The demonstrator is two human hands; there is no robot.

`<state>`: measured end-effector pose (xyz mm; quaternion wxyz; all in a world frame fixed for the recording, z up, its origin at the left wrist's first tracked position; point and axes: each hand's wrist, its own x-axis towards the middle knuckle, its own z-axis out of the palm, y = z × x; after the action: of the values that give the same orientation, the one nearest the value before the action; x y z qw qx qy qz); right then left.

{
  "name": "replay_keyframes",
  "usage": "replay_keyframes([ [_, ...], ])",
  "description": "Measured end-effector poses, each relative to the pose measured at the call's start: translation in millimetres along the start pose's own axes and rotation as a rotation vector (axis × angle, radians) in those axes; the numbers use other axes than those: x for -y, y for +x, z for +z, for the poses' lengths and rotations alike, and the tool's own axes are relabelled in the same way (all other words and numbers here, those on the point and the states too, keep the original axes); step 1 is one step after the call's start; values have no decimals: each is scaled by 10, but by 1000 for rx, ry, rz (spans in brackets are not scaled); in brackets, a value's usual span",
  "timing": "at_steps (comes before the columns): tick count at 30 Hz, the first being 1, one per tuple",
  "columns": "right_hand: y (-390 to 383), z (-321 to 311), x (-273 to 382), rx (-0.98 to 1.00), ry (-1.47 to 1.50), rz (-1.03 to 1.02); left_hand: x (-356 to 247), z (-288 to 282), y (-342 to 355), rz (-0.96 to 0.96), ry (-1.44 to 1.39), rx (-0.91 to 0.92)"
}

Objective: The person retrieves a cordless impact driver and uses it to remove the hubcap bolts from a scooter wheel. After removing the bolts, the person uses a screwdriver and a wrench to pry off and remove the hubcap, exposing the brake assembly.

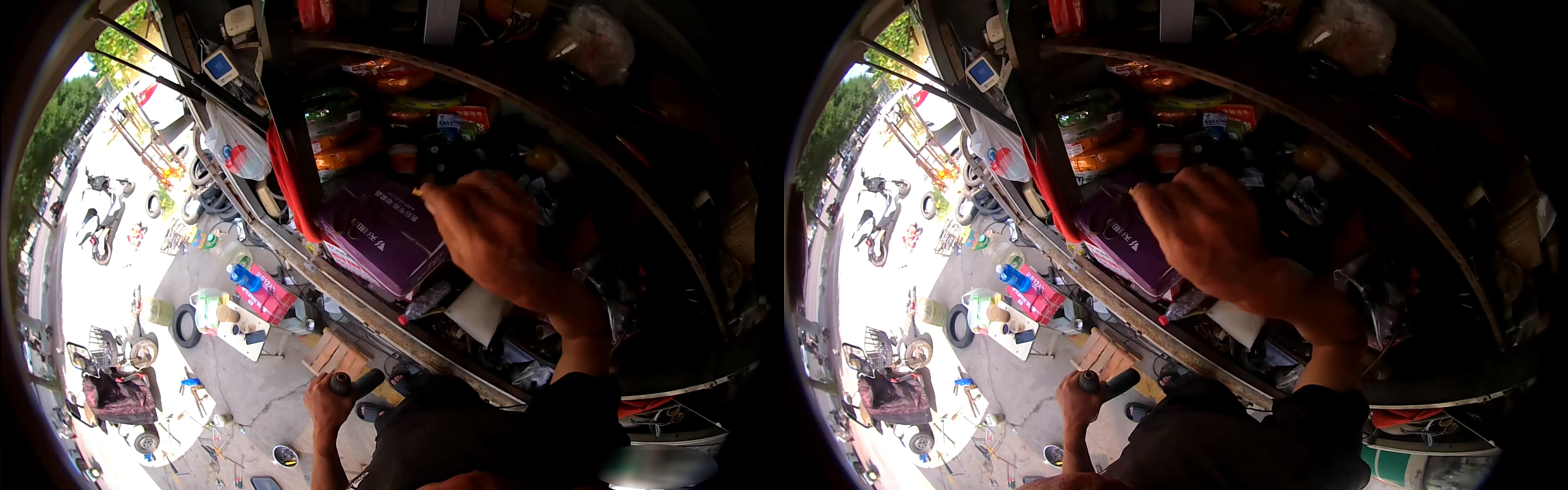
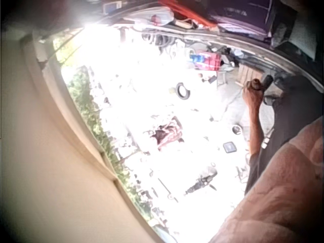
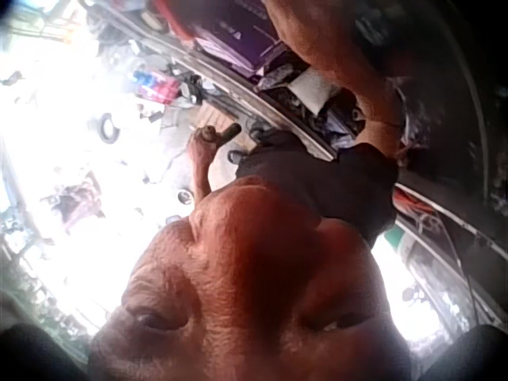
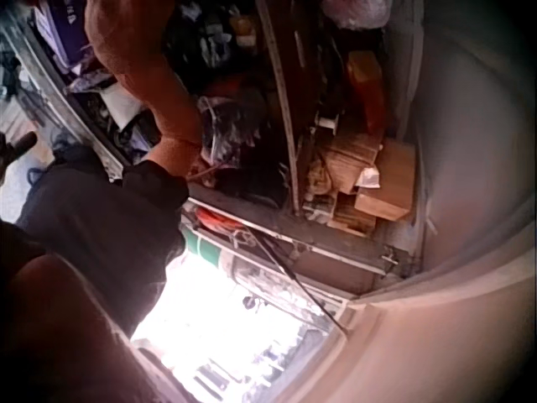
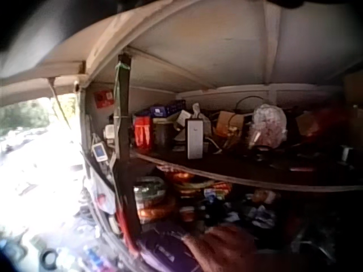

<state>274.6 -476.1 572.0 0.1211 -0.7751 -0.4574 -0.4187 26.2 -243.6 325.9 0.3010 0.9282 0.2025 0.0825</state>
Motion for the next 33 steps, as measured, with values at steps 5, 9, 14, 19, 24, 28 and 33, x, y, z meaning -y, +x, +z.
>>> replay_keyframes([
  [5,437,-280,-1135,28,-698,448,-120,10,38,0,-107,-25],
  [9,440,-93,-1524,102,-626,449,-268,29,85,20,-352,-58],
  [14,265,262,-142,-75,181,127,-331,-338,15,186,-630,-19],
  [19,-735,1385,1314,1146,1753,490,-376,-616,36,403,-855,189],
  [24,-1382,1388,2087,1253,1657,336,-385,-502,-177,107,-1228,186],
  [28,-1676,1332,2528,1440,2113,846,-66,-395,-575,-337,-1227,118],
  [33,-2906,1841,2990,1611,1768,814,-4,-249,-917,-309,-1285,14],
])
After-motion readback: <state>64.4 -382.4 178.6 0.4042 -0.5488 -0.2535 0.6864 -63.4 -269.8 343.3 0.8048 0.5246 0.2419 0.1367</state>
